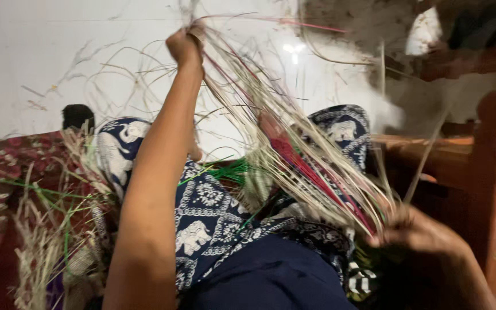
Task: The person is weaving a basket using dried palm leaves and colored fibers. They are sitting on the floor, holding the partially completed basket between their legs and using their hands to interlace the materials.
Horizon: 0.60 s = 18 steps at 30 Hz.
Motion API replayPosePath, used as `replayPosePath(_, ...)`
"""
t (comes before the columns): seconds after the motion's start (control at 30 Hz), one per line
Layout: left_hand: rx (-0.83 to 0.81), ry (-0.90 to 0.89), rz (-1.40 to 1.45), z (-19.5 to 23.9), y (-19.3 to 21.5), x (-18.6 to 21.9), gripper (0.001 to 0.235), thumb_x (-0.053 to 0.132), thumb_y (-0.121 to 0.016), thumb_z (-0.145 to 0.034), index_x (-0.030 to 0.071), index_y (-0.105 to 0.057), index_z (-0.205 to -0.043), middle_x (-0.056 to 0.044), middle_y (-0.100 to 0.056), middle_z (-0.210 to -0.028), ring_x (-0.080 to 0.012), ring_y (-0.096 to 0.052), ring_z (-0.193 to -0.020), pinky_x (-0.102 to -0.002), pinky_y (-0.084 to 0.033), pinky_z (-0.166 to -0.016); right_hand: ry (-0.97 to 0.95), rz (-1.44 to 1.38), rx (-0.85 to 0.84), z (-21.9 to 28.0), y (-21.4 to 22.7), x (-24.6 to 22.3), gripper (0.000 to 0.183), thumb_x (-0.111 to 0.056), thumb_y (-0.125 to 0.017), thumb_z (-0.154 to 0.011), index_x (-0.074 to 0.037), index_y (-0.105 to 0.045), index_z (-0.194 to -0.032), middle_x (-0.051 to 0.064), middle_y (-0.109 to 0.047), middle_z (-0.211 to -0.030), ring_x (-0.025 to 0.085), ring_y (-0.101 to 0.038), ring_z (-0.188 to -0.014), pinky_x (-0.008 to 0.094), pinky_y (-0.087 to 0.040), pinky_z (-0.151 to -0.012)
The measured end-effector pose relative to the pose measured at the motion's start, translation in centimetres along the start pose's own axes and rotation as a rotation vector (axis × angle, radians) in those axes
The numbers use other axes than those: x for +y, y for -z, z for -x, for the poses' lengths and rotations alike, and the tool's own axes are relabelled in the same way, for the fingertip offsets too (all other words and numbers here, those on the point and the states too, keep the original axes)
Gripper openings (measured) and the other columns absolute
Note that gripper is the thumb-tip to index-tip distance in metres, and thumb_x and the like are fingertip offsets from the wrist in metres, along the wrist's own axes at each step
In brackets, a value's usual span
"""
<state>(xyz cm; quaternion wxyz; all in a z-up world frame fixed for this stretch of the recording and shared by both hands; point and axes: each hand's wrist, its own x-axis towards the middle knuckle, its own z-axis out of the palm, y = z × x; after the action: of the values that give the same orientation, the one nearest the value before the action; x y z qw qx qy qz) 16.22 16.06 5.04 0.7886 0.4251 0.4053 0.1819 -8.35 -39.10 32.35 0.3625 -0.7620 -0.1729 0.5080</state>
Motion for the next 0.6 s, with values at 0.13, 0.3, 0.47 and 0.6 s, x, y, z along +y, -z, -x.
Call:
replayPosePath(0.13, 0.103, 0.037, -0.147, -3.9, 2.8, 0.9, 0.02, 0.013, -0.08, -0.082, -0.001, -0.069, -0.071, -0.006, -0.061, -0.056, -0.0127, -0.044, -0.041, -0.032, -0.029, -0.038, -0.052, -0.474, -0.228, 1.9, -4.0, 6.0, 0.088, -0.067, -0.054, -0.089, 0.002, -0.06, -0.142, 0.021, -0.056, -0.136, 0.024, -0.053, -0.109, 0.04, -0.049, -0.084)
replayPosePath(0.3, 0.034, -0.289, -0.388, -5.1, 1.1, 6.8, 0.046, 0.031, -0.078, -0.083, -0.004, -0.052, -0.097, -0.014, -0.048, -0.089, -0.024, -0.038, -0.075, -0.043, -0.029, -0.061, -0.018, -0.589, -0.096, 3.3, -7.3, 9.7, 0.081, -0.069, -0.05, -0.09, -0.002, -0.054, -0.136, 0.021, -0.071, -0.123, 0.023, -0.063, -0.087, 0.04, -0.059, -0.074)
replayPosePath(0.47, 0.135, -0.379, -1.108, -5.3, 0.3, 9.8, 0.08, 0.049, -0.076, -0.083, -0.007, -0.034, -0.123, -0.022, -0.035, -0.123, -0.0352, -0.032, -0.109, -0.055, -0.029, -0.084, 0.793, -0.885, -0.184, 3.4, -12.7, 6.4, 0.095, -0.072, -0.022, -0.104, 0.009, -0.049, -0.144, 0.027, -0.066, -0.134, 0.018, -0.062, -0.095, 0.032, -0.051, -0.08)
replayPosePath(0.6, 0.058, -0.524, -1.635, -0.1, -1.1, 6.1, 0.109, 0.064, -0.074, -0.083, -0.009, -0.019, -0.143, -0.028, -0.025, -0.149, -0.0442, -0.027, -0.136, -0.064, -0.029, -0.102, -0.048, -0.779, -0.199, 6.7, -11.6, 3.6, 0.08, -0.057, -0.02, -0.106, 0.008, -0.057, -0.134, 0.025, -0.055, -0.143, 0.029, -0.058, -0.124, 0.042, -0.047, -0.103)
